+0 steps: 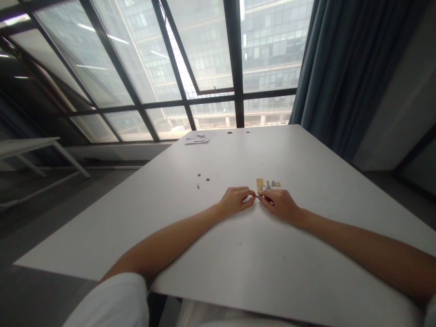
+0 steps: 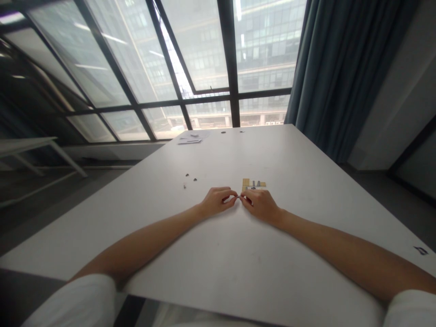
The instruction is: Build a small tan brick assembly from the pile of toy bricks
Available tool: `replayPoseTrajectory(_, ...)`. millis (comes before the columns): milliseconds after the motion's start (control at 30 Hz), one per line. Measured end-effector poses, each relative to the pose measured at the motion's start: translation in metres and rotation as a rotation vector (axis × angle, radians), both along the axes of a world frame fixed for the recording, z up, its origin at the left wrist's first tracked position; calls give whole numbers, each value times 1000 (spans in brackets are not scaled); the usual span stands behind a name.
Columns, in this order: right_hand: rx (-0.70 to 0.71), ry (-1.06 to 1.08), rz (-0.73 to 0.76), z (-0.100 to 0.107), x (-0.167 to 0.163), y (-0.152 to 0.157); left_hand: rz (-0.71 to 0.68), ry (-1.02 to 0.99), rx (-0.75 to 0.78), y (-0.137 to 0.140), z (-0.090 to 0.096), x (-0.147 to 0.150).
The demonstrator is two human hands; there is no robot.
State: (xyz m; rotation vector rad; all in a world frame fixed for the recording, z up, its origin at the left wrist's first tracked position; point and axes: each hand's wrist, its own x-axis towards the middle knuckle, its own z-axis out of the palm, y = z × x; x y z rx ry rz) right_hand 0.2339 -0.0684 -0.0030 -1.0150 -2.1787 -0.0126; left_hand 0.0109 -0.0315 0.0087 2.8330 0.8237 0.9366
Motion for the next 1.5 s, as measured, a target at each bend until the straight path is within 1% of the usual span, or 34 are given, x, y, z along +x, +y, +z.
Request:
replayPoseTrajectory(167,6,8,-7,-4,1,2,-8,-13,2,1,-1,0)
replayPoseTrajectory(600,1,42,-12,-3,1,2,10,-44,-7,0,-2,1)
replayPoseTrajectory(800,32,38,3,-1,0,2,10,-24,-20,-1,1,2)
replayPoseTrajectory(1033,47,20,18,-3,0,2,4,-33,-20,-2,0,2)
replayPoseTrajectory(1367,60,51,33,-3,0,3,40,-1,-81,-3,2,2)
replayPoseTrajectory(1500,59,47,39,-2,0,3,34,-12,-77,-3,1,2)
